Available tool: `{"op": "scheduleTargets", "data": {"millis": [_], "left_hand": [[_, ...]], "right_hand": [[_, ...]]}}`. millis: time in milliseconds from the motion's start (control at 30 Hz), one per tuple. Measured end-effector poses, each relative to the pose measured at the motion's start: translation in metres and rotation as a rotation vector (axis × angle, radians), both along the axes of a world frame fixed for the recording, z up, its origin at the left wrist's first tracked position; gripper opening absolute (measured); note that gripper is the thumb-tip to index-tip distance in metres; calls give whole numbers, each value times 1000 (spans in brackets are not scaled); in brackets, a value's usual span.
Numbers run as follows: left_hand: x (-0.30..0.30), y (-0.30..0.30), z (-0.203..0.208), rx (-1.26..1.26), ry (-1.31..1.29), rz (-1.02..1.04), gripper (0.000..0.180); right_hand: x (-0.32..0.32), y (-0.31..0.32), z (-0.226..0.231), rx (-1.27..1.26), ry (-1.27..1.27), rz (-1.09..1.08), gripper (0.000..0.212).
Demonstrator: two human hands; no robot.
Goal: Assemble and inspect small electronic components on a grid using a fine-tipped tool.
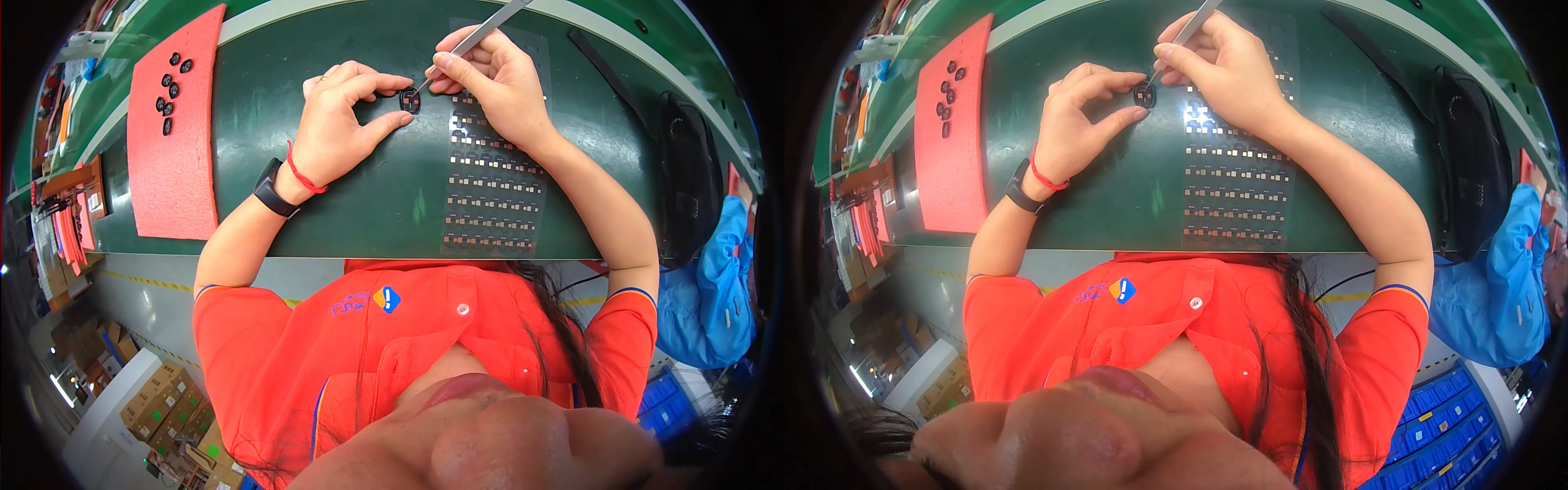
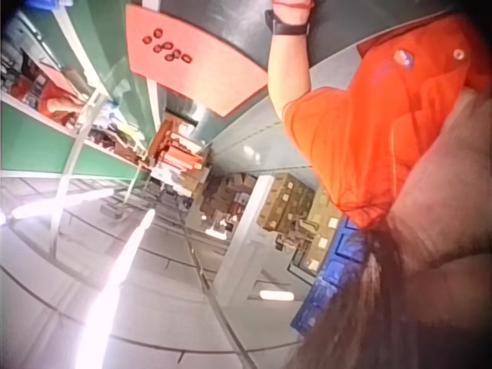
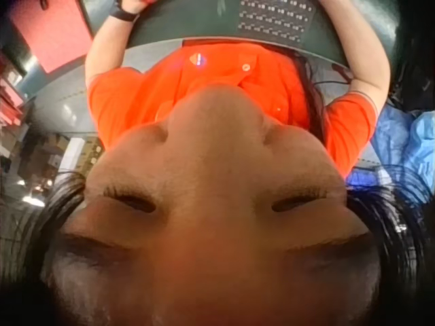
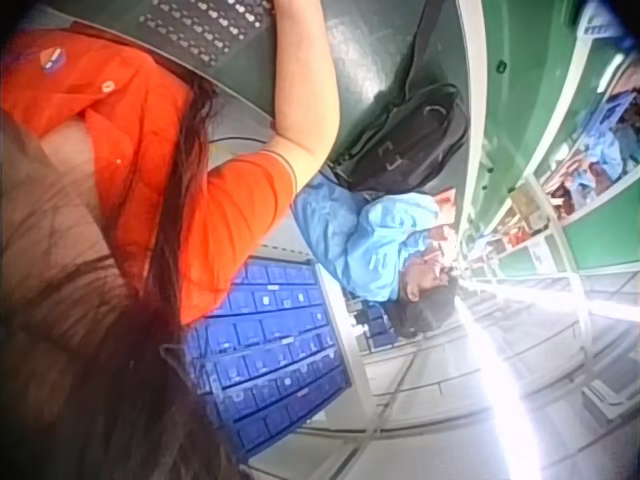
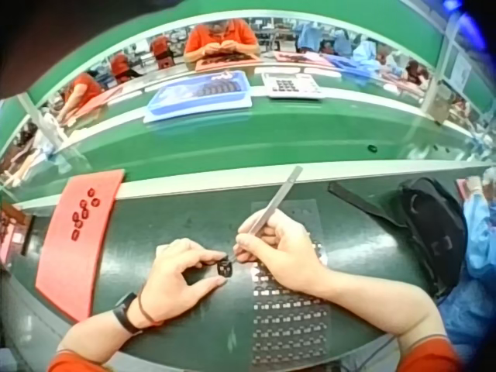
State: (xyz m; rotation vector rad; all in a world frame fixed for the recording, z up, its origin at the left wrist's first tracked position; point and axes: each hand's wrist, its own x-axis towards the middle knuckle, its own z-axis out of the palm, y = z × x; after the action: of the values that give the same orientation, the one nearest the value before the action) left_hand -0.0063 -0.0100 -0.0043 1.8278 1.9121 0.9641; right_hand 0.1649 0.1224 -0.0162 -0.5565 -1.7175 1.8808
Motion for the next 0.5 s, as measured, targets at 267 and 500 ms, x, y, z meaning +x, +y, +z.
{"op": "scheduleTargets", "data": {"millis": [267,500], "left_hand": [[1,0,0,-6,-18,-2,30],[2,0,1,-4,-11,3,30]], "right_hand": [[0,0,0,12,0,-6,18],[1,1,0,18,-27,-4,18]]}}
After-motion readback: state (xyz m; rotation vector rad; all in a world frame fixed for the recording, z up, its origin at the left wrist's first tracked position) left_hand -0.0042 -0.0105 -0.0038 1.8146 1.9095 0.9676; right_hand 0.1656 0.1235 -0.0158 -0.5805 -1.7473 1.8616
